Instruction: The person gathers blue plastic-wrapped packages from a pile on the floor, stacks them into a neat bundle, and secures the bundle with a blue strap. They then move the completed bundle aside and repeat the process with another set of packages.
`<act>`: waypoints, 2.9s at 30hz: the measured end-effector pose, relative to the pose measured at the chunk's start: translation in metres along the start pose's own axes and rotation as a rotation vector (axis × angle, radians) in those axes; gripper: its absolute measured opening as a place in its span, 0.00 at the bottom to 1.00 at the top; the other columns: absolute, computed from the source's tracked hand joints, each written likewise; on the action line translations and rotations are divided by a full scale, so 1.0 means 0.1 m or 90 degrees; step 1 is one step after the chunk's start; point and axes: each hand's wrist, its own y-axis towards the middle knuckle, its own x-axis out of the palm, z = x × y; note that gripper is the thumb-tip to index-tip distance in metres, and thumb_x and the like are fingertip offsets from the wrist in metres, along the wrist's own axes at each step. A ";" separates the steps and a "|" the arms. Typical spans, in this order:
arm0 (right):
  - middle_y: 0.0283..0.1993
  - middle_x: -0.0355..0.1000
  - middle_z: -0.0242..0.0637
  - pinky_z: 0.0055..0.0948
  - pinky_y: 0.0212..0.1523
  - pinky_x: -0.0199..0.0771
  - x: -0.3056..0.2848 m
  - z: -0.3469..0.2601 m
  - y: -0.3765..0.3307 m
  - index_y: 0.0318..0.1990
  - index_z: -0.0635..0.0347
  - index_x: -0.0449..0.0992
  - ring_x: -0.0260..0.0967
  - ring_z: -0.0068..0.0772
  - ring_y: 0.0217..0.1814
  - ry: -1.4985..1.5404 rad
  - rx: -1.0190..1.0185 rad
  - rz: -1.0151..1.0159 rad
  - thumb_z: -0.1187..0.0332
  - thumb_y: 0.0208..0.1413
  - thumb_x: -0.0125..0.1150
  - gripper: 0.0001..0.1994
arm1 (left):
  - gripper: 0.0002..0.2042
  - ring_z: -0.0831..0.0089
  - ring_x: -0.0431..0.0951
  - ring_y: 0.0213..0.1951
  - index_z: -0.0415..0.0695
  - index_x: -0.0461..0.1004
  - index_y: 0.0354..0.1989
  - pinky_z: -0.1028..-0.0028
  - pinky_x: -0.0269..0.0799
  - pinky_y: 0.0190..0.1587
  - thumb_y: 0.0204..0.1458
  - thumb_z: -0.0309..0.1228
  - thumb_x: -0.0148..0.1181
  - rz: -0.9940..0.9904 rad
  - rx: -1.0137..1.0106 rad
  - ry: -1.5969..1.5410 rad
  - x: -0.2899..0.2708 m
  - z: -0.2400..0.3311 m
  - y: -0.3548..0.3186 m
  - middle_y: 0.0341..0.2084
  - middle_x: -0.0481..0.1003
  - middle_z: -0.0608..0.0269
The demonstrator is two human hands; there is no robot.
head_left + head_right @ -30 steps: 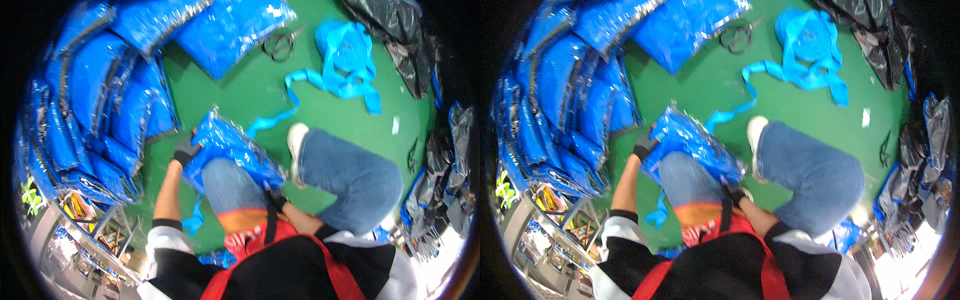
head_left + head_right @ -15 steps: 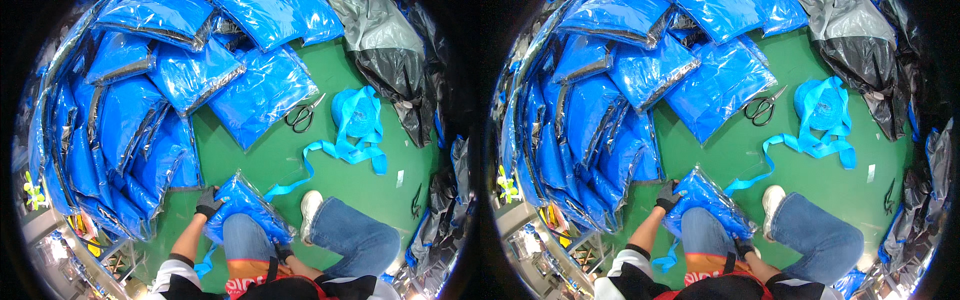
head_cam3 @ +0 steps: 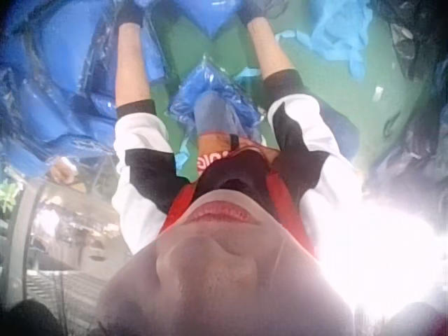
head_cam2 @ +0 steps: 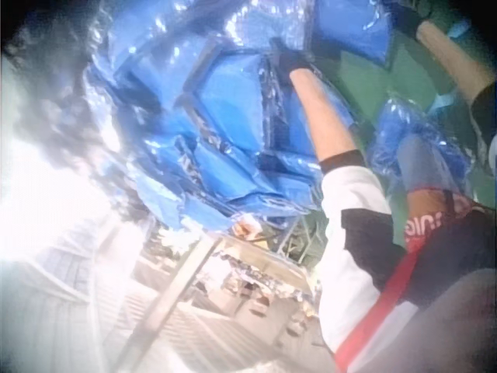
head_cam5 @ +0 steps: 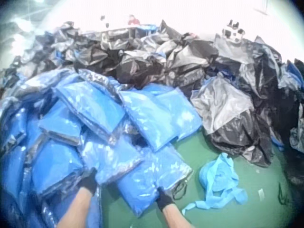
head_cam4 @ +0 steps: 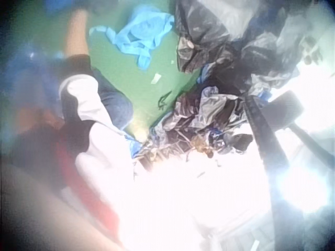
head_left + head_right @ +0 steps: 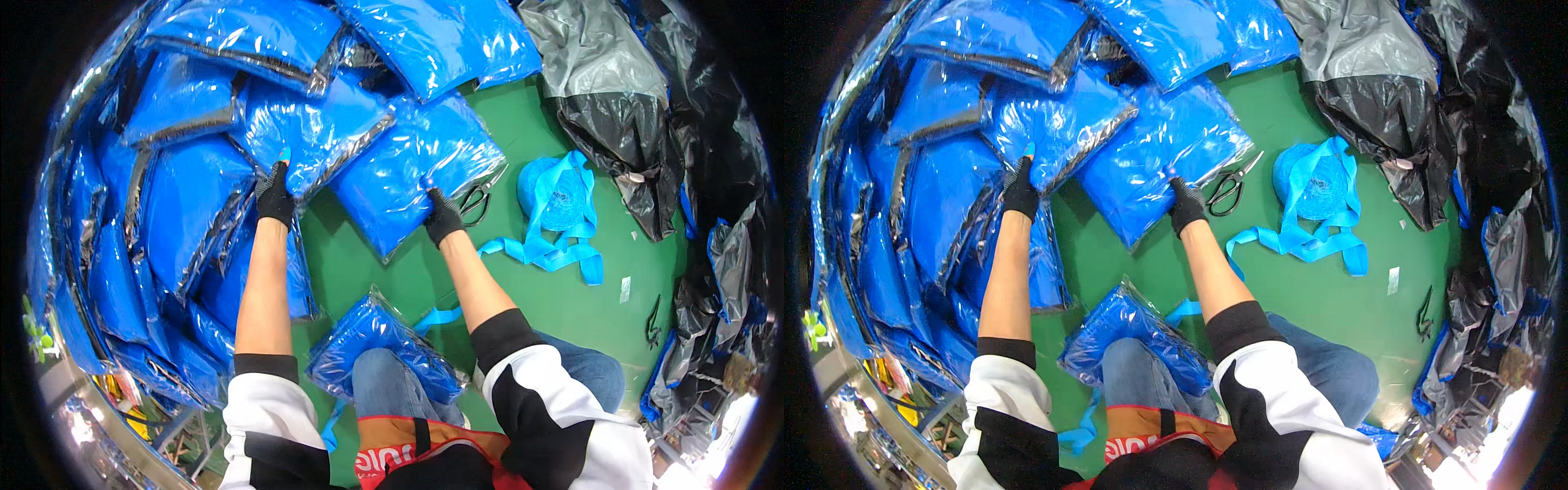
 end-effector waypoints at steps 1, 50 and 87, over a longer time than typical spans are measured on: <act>0.46 0.70 0.38 0.39 0.43 0.68 0.08 -0.07 -0.07 0.52 0.57 0.68 0.65 0.38 0.46 0.017 -0.070 0.046 0.68 0.40 0.70 0.28 | 0.26 0.70 0.73 0.38 0.38 0.67 0.51 0.69 0.69 0.36 0.45 0.39 0.64 0.012 -0.011 -0.014 -0.01 -0.03 -0.16 0.40 0.73 0.60; 0.54 0.66 0.46 0.39 0.49 0.71 -0.65 -0.20 -0.83 0.62 0.58 0.56 0.68 0.38 0.49 -0.530 0.213 -0.132 0.38 0.42 0.60 0.45 | 0.39 0.63 0.69 0.50 0.40 0.57 0.60 0.68 0.68 0.51 0.47 0.58 0.54 -0.205 -0.444 -0.151 0.18 -0.31 -1.95 0.52 0.66 0.51; 0.64 0.49 0.56 0.38 0.64 0.48 -1.56 0.86 -3.21 0.65 0.65 0.44 0.48 0.54 0.66 -1.101 0.028 -0.252 0.52 0.43 0.66 0.47 | 0.27 0.50 0.73 0.44 0.39 0.61 0.56 0.60 0.67 0.49 0.50 0.41 0.53 -0.209 0.152 0.794 -1.10 0.22 -3.63 0.45 0.70 0.44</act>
